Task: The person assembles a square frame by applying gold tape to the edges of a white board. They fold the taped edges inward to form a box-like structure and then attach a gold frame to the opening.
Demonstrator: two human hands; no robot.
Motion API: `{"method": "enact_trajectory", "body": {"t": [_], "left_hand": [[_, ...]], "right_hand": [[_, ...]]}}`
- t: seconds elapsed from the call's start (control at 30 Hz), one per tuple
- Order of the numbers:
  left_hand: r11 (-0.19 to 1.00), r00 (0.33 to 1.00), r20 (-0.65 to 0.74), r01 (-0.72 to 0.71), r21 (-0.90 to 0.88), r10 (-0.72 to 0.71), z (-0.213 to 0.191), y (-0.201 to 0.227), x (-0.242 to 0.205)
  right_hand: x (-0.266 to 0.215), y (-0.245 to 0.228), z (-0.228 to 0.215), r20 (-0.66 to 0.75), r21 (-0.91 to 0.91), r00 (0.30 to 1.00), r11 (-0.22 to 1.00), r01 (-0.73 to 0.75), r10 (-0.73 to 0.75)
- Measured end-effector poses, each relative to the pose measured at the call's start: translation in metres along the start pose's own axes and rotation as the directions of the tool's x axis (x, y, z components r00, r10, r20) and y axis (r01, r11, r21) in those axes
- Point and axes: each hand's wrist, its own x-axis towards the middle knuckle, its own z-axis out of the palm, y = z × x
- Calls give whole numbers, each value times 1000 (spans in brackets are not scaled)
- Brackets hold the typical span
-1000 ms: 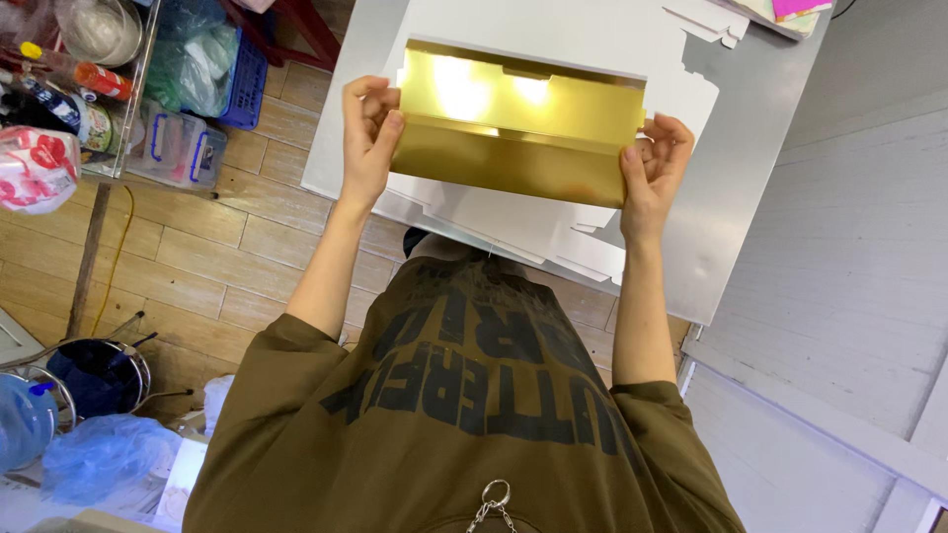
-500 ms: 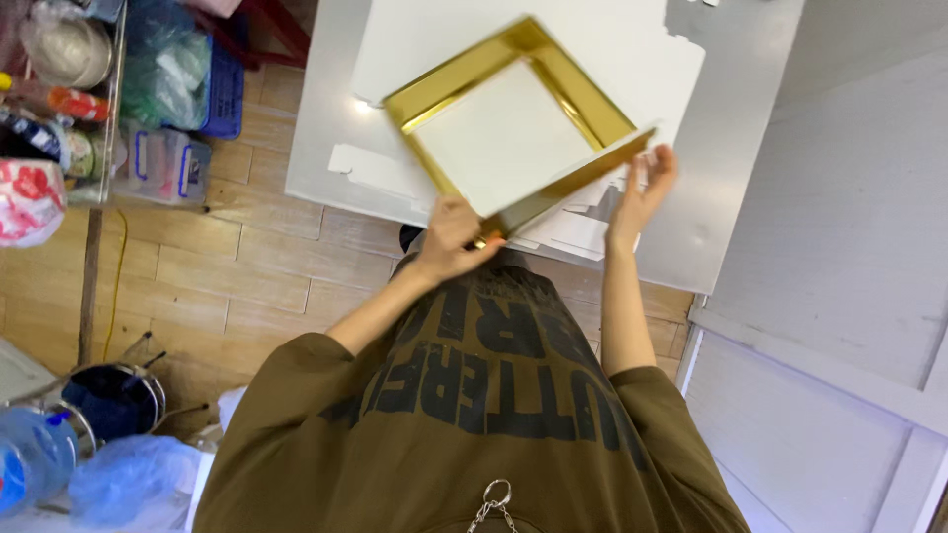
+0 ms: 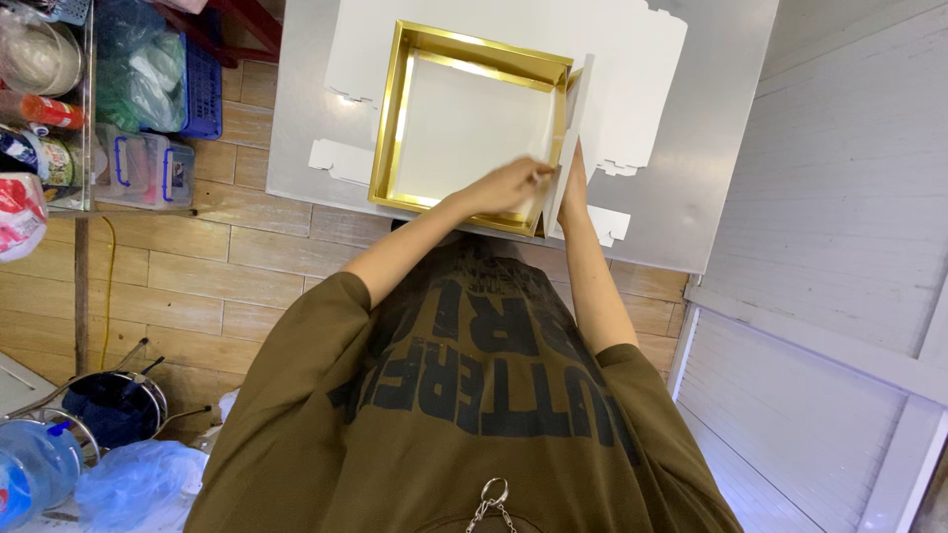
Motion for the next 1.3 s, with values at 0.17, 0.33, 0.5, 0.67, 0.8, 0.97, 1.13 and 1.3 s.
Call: {"method": "enact_trajectory", "body": {"t": [0.17, 0.33, 0.5, 0.67, 0.8, 0.97, 1.13, 1.3], "left_hand": [[961, 901, -339, 271, -49, -271, 3, 23, 30], [955, 860, -440, 296, 18, -258, 3, 40, 41], [877, 841, -385, 460, 139, -380, 9, 28, 39], [973, 843, -496, 228, -19, -207, 25, 4, 39], [895, 847, -424, 123, -429, -320, 36, -30, 33], [730, 956, -128, 112, -674, -265, 21, -102, 48], [145, 923, 134, 197, -970, -362, -18, -101, 52], [377, 906, -100, 69, -923, -411, -13, -92, 54]], "right_hand": [[-4, 5, 1, 27, 80, 998, 995, -57, 55], [-15, -9, 6, 13, 75, 999, 996, -49, 48], [-31, -36, 28, -12, -157, 999, 987, 31, -33], [-29, -40, 42, 41, -181, 982, 965, 191, -186], [-18, -20, 58, 44, -364, 964, 894, 260, -263], [-17, -16, 72, 62, -486, 926, 799, 354, -373], [-29, -35, 75, 85, -660, 926, 676, 329, -368], [-31, -40, 82, 75, -823, 911, 491, 286, -405]]}}
